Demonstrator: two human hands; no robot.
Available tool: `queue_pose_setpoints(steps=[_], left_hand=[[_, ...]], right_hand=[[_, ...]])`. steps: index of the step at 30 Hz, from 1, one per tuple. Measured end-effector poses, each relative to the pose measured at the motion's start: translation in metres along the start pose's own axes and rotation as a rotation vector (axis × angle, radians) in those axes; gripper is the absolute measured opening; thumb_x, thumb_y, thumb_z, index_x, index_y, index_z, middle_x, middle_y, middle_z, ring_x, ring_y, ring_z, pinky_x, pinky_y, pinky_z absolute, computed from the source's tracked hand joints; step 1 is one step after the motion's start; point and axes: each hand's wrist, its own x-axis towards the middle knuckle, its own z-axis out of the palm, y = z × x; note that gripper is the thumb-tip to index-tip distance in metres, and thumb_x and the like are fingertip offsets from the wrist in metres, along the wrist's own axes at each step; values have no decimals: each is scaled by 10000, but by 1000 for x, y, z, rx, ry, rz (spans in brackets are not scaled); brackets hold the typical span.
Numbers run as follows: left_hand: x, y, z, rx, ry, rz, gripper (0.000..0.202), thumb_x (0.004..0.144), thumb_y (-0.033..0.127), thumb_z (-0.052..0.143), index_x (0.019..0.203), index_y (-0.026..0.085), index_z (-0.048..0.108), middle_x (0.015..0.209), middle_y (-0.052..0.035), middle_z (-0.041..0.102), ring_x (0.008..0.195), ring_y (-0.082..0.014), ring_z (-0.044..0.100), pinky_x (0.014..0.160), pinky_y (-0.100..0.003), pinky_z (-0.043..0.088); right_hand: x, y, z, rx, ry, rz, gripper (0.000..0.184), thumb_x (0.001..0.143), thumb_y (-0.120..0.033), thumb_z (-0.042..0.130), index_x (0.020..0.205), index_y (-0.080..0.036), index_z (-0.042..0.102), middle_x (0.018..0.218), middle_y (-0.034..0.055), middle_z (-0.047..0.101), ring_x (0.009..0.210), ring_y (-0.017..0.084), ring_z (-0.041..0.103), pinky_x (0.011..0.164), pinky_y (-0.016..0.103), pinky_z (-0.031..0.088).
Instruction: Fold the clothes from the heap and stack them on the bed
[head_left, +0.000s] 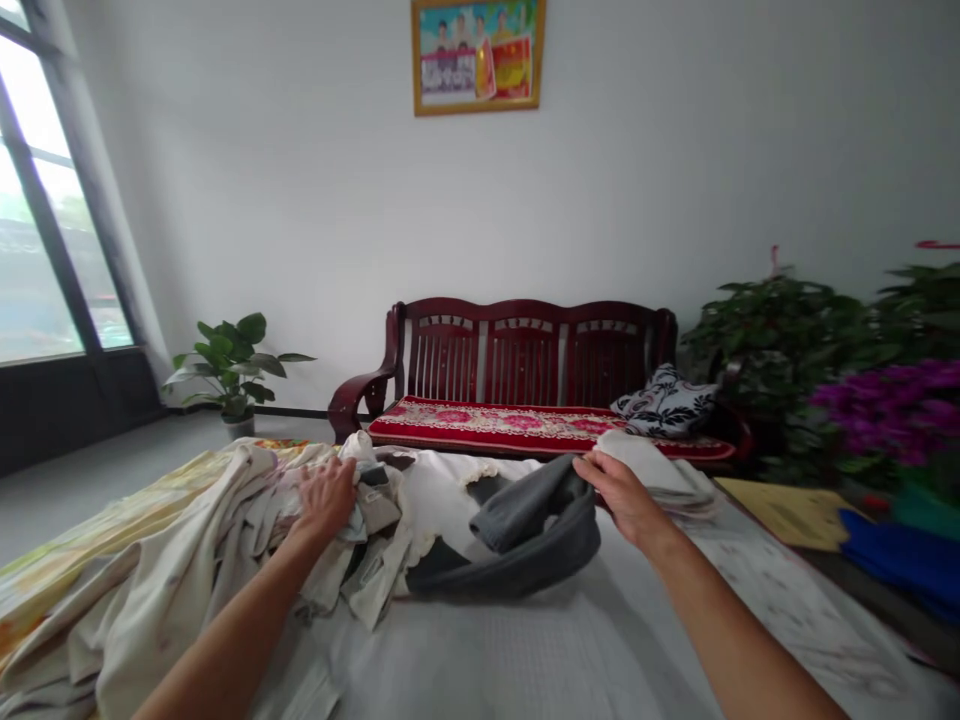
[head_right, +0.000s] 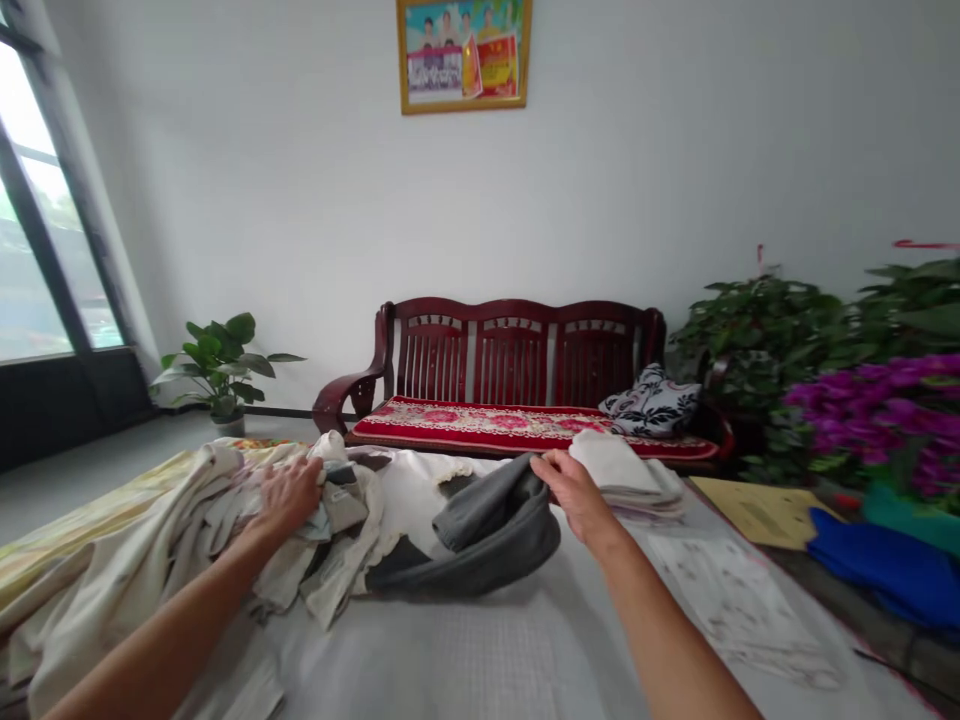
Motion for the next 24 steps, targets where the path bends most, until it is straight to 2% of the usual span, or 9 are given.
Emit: queue_pose_setpoints(steps=[3, 5, 8, 10, 12, 15, 18, 22, 24], left_hand=[[-12, 37, -11, -118, 35, 100, 405, 796, 131, 584, 1196, 156, 644, 1328, -197, 565, 1323, -435, 429, 1109, -662, 159], [-26, 79, -20, -375, 36, 278, 561, 755, 191, 678, 1309, 196, 592, 1468, -164, 474, 1421, -411, 314, 1153, -600, 189], [-58, 155, -27, -959, -232, 510, 736, 703, 342, 780, 1387, 217, 537, 1428, -146, 537, 1320, -336, 480, 1112, -476, 369], [-78, 200, -29, -1316, -388, 503, 763, 619, 327, 834, 1326, 192, 579, 1292, -127, 638, 1181, -312, 587, 1014, -432, 468], [-91, 229, -35, -1621, -482, 324, 539, 608, 302, 819, 1107, 158, 675, 996, -82, 726, 955, -272, 661, 845, -383, 540], [-83, 237, -62, -1902, -446, 31, 309, 712, 371, 713, 940, 164, 679, 786, -36, 704, 770, -205, 654, 682, -315, 544], [-59, 225, -110, -2116, -280, -66, 295, 774, 409, 670, 947, 170, 668, 914, -42, 717, 792, -162, 656, 677, -270, 559], [-53, 233, -158, -2151, -482, 38, 249, 817, 356, 663, 985, 174, 661, 976, -60, 723, 784, -167, 688, 690, -313, 598], [-66, 250, -160, -2069, -631, 89, 262, 837, 353, 652, 1038, 184, 658, 968, -64, 730, 779, -180, 703, 678, -317, 597]], right_hand=[[-19, 8, -27, 202, 153, 3, 396, 597, -496, 866, 722, -215, 617, 628, -44, 597, 626, 154, 555, 592, 272, 445], [-24, 0, -30, 295, 194, -34, 364, 586, -462, 880, 739, -222, 653, 666, -35, 653, 673, 174, 604, 643, 290, 488], [-24, -23, -21, 393, 207, -103, 363, 604, -465, 874, 802, -223, 689, 771, -16, 721, 741, 186, 645, 707, 309, 523], [-22, -40, -11, 430, 227, -175, 388, 614, -489, 865, 834, -221, 690, 792, -14, 727, 756, 185, 650, 724, 315, 529], [-19, -52, -5, 418, 260, -248, 389, 613, -491, 868, 810, -218, 672, 747, -27, 703, 728, 172, 634, 715, 307, 525], [-16, -56, -6, 415, 306, -329, 395, 622, -504, 858, 794, -223, 640, 723, -43, 668, 696, 155, 605, 694, 298, 515], [-20, -45, -18, 334, 349, -273, 439, 595, -547, 848, 787, -230, 613, 705, -37, 639, 688, 173, 595, 658, 316, 512], [-51, -34, -28, 56, 509, -266, 454, 663, -564, 804, 920, -225, 646, 907, 29, 690, 846, 205, 634, 724, 325, 521], [-71, -34, -26, 22, 336, -317, 598, 737, -564, 756, 1223, -253, 600, 1194, 78, 670, 1028, 232, 635, 820, 349, 527]])
